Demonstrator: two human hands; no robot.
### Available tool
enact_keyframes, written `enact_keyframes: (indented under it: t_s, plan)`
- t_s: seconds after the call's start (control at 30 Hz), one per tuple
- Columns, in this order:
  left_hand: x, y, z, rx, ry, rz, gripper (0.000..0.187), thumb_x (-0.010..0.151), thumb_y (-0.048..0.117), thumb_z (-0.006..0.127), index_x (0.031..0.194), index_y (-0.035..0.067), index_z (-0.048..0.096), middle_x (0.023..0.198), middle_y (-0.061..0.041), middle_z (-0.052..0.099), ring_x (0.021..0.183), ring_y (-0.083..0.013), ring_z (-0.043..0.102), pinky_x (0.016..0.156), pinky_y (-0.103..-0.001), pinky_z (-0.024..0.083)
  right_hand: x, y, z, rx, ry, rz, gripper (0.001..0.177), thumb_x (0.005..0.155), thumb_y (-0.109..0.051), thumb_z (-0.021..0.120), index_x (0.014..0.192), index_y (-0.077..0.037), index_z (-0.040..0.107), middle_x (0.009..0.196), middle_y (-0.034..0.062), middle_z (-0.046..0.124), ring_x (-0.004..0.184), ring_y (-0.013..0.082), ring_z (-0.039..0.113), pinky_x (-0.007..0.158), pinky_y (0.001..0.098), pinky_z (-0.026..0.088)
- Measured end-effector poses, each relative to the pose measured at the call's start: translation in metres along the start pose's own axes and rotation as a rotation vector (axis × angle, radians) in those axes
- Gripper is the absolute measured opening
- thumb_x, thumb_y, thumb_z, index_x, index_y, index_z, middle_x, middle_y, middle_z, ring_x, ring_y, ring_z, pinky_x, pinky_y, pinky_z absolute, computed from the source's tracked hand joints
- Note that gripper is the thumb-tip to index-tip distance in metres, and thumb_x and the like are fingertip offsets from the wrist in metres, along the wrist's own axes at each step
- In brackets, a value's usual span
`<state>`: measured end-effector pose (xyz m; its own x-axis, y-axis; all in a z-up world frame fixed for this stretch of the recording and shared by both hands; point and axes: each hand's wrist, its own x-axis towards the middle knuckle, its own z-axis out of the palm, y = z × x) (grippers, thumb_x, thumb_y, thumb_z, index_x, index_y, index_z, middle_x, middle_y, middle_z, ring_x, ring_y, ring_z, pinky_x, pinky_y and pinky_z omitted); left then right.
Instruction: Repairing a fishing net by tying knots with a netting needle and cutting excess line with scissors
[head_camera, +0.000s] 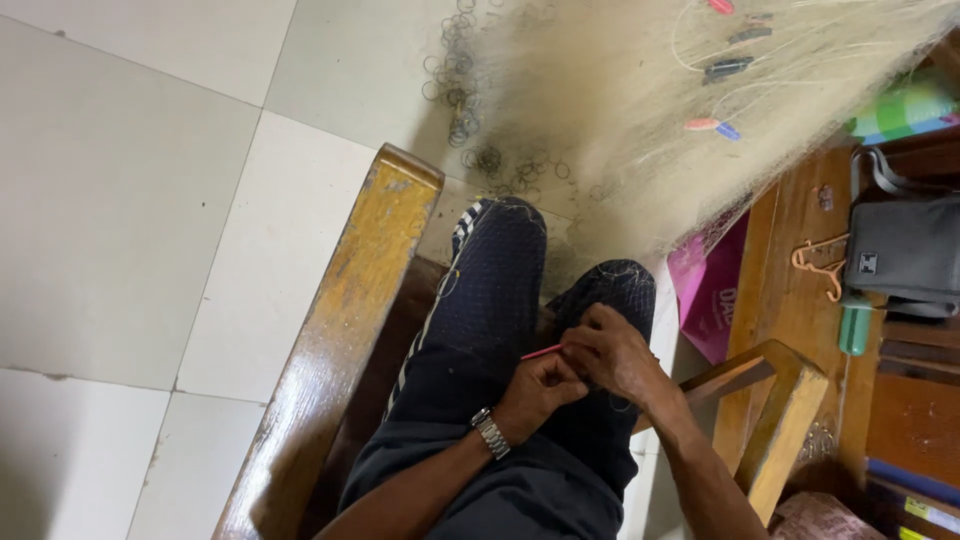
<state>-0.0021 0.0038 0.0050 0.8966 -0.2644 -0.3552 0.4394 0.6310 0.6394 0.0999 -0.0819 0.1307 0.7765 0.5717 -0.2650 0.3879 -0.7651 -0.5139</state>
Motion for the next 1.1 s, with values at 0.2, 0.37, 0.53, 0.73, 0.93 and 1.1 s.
enact_keyframes:
  t_s: [0.2, 0.37, 0.53, 0.73, 0.93, 1.1]
  plan:
    - [-0.006, 0.035, 0.005, -0.101, 0.085, 0.049, 0.011, 0.074, 0.009, 0.070, 0.067, 0.009, 0.061, 0.107, -0.005, 0.065, 0.061, -0.0062, 0.050, 0.056, -0.020, 0.043, -0.002, -0.056, -0.001, 0.212, 0.406, -0.159, 0.008, 0.078, -0.004, 0.067, 0.086, -0.004, 0.065, 0.093, 0.0083, 0.059, 0.086, 0.0208, 0.059, 0.075, 0.0277, 0.047]
    - [-0.013, 0.088, 0.022, 0.158, 0.286, -0.361, 0.010, 0.084, 0.018, 0.062, 0.077, 0.010, 0.064, 0.070, -0.004, 0.068, 0.061, -0.0112, 0.060, 0.057, -0.025, 0.046, 0.004, -0.124, 0.017, 0.295, 0.440, -0.240, 0.014, 0.087, -0.013, 0.050, 0.092, -0.006, 0.062, 0.091, 0.0104, 0.064, 0.086, 0.0239, 0.062, 0.078, 0.0312, 0.048]
    - [0.006, 0.036, 0.011, -0.357, 0.195, -0.112, 0.011, 0.083, 0.011, 0.064, 0.081, 0.009, 0.054, 0.076, -0.008, 0.062, 0.067, -0.0169, 0.063, 0.049, -0.022, 0.042, 0.007, -0.173, 0.029, 0.386, 0.217, -0.519, 0.036, 0.098, -0.021, 0.026, 0.100, -0.004, 0.058, 0.094, 0.0133, 0.061, 0.083, 0.0279, 0.061, 0.076, 0.0362, 0.045]
    - [0.008, 0.047, 0.013, -0.393, 0.196, -0.163, 0.011, 0.082, 0.006, 0.063, 0.088, 0.009, 0.055, 0.079, -0.009, 0.063, 0.066, -0.0187, 0.063, 0.048, -0.023, 0.042, 0.005, -0.185, 0.023, 0.413, -0.054, -0.666, 0.035, 0.104, -0.022, 0.022, 0.107, -0.004, 0.052, 0.098, 0.0139, 0.057, 0.088, 0.0291, 0.058, 0.076, 0.0366, 0.043]
    - [0.012, 0.048, 0.011, -0.408, 0.236, -0.169, 0.019, 0.078, 0.004, 0.066, 0.093, 0.009, 0.055, 0.089, -0.009, 0.065, 0.071, -0.0184, 0.061, 0.049, -0.024, 0.043, 0.006, -0.200, 0.017, 0.419, -0.055, -0.723, 0.033, 0.104, -0.023, 0.023, 0.106, -0.003, 0.049, 0.094, 0.0124, 0.051, 0.081, 0.0287, 0.055, 0.074, 0.0384, 0.039]
    - [0.016, 0.048, 0.013, -0.397, 0.281, -0.194, 0.019, 0.076, 0.002, 0.068, 0.091, 0.009, 0.059, 0.087, -0.009, 0.066, 0.070, -0.0162, 0.059, 0.044, -0.025, 0.043, 0.005, -0.200, 0.014, 0.476, -0.116, -0.758, 0.047, 0.103, -0.030, 0.011, 0.111, 0.000, 0.046, 0.096, 0.0166, 0.050, 0.083, 0.0324, 0.053, 0.073, 0.0407, 0.038]
